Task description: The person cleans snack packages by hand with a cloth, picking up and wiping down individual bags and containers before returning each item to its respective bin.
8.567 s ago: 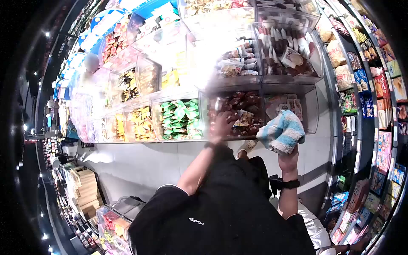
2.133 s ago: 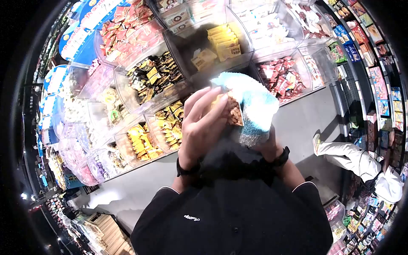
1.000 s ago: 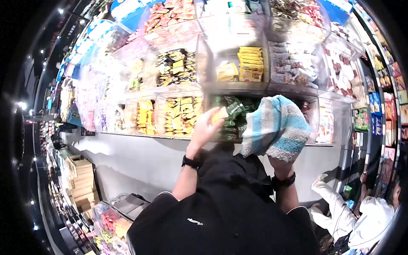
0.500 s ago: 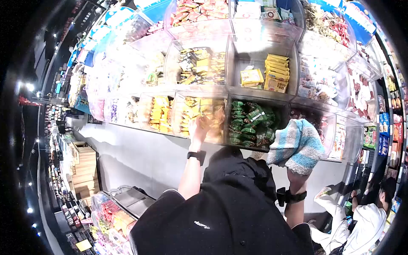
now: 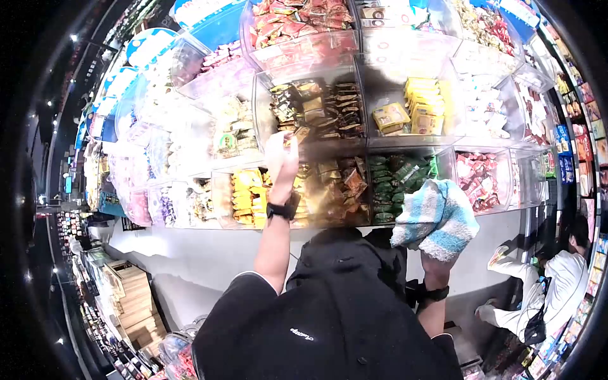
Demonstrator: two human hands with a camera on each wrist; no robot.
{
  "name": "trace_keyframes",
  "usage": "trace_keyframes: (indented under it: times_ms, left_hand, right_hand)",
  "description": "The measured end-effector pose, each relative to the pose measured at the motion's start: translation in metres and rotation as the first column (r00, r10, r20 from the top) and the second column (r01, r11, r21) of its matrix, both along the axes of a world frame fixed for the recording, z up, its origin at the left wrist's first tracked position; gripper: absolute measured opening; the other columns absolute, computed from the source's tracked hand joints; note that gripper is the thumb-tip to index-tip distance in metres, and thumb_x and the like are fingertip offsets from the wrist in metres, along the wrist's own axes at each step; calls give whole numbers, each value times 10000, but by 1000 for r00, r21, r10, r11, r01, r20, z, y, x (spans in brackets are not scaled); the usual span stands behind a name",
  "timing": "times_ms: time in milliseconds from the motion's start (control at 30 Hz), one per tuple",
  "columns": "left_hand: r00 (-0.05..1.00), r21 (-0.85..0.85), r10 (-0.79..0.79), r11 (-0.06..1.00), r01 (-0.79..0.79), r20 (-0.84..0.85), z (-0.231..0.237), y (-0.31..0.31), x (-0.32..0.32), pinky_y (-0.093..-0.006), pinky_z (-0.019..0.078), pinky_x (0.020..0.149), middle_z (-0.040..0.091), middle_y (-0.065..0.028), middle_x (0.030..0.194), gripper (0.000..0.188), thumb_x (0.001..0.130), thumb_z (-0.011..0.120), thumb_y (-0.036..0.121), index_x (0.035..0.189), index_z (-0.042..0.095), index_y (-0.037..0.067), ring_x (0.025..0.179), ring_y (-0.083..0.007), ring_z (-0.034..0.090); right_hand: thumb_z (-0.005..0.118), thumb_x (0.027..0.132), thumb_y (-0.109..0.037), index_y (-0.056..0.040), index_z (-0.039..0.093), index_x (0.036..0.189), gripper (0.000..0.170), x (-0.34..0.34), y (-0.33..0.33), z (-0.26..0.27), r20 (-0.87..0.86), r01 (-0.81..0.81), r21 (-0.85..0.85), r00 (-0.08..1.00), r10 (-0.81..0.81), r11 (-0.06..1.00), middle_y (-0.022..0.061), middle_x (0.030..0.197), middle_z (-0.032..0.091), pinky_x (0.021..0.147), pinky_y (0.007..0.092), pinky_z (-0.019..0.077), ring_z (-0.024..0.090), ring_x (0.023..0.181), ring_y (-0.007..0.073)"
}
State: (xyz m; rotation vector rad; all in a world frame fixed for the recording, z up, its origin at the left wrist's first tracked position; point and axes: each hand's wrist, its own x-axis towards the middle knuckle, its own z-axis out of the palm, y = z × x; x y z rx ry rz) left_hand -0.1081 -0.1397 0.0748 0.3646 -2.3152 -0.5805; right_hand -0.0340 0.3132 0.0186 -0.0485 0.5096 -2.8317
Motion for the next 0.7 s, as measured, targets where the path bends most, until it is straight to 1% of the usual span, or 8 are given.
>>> trace_keyframes:
  times_ms: [67, 133, 200, 233, 433, 567, 667, 700]
  left_hand:
    - [949, -84, 161, 986, -144, 270, -2, -17, -24, -371, 459, 777, 614, -141, 930, 355, 796, 676, 229, 1057, 581, 7, 867, -302, 580]
    - [926, -97, 69, 995, -35, 372, -16, -36, -39, -374, 460, 779, 621, -145, 961, 469, 787, 658, 370, 1103, 568, 36, 854, -308, 588]
    - [653, 253, -178, 967, -20, 736, -13, -41, -50, -385, 469, 773, 635, -148, 935, 497, 769, 628, 444, 1088, 598, 63, 837, -319, 601]
    - [750, 303, -245, 951, 62, 614, -8, -39, -44, -334, 510, 726, 624, -132, 1032, 461, 753, 664, 205, 1171, 561, 40, 819, -199, 605]
    - [804, 775, -468, 632, 14, 367, -52, -52, -65, -280, 505, 787, 595, -139, 1114, 667, 754, 607, 49, 1379, 373, 39, 897, -195, 601]
    - [676, 475, -347, 880, -5, 650, 9, -45, -58, -314, 499, 801, 614, -155, 1057, 415, 780, 614, 95, 1176, 549, -12, 933, -231, 605]
    - [922, 575, -247, 817, 33, 297, -7, -42, -47, -335, 494, 775, 669, -179, 916, 442, 771, 663, 368, 1054, 622, 31, 869, -279, 647]
    - [934, 386, -163, 922, 30, 317, -8, -45, -49, -337, 494, 776, 658, -188, 938, 474, 750, 702, 353, 1041, 609, -9, 882, -270, 642]
  right_hand:
    - [443, 945, -398, -88, 356, 1409, 565, 17, -10, -3, 17, 19, -18, 1000, -19, 1000, 81, 1432, 406, 1122, 419, 211, 357, 1319, 251]
    - [421, 957, -403, -94, 354, 1412, 553, 32, -20, 3, 16, 40, -14, 999, -40, 999, 73, 1436, 403, 1122, 418, 212, 357, 1318, 246]
    - [331, 985, -380, -124, 372, 1397, 487, 39, -33, 27, -53, 34, 71, 998, -30, 997, 51, 1433, 403, 1108, 438, 242, 382, 1298, 238]
    - [338, 981, -394, -119, 358, 1401, 503, 44, -32, 24, -75, 18, 56, 997, -14, 998, 68, 1430, 395, 1103, 461, 248, 371, 1296, 264]
    - [345, 974, -411, -79, 356, 1392, 534, 74, -19, -3, -75, 70, 33, 995, -67, 997, 87, 1400, 426, 1095, 462, 265, 386, 1276, 293]
    - [350, 974, -403, -71, 351, 1393, 536, 73, -32, 10, -74, 95, 61, 993, -90, 994, 94, 1397, 426, 1091, 461, 274, 391, 1275, 291]
    - [355, 973, -398, -64, 348, 1394, 537, 70, -39, 15, -76, 111, 74, 992, -105, 991, 100, 1394, 427, 1089, 460, 280, 394, 1273, 290]
    - [356, 973, -396, -62, 346, 1394, 538, 70, -41, 15, -75, 111, 84, 992, -105, 990, 102, 1394, 427, 1088, 460, 282, 395, 1273, 290]
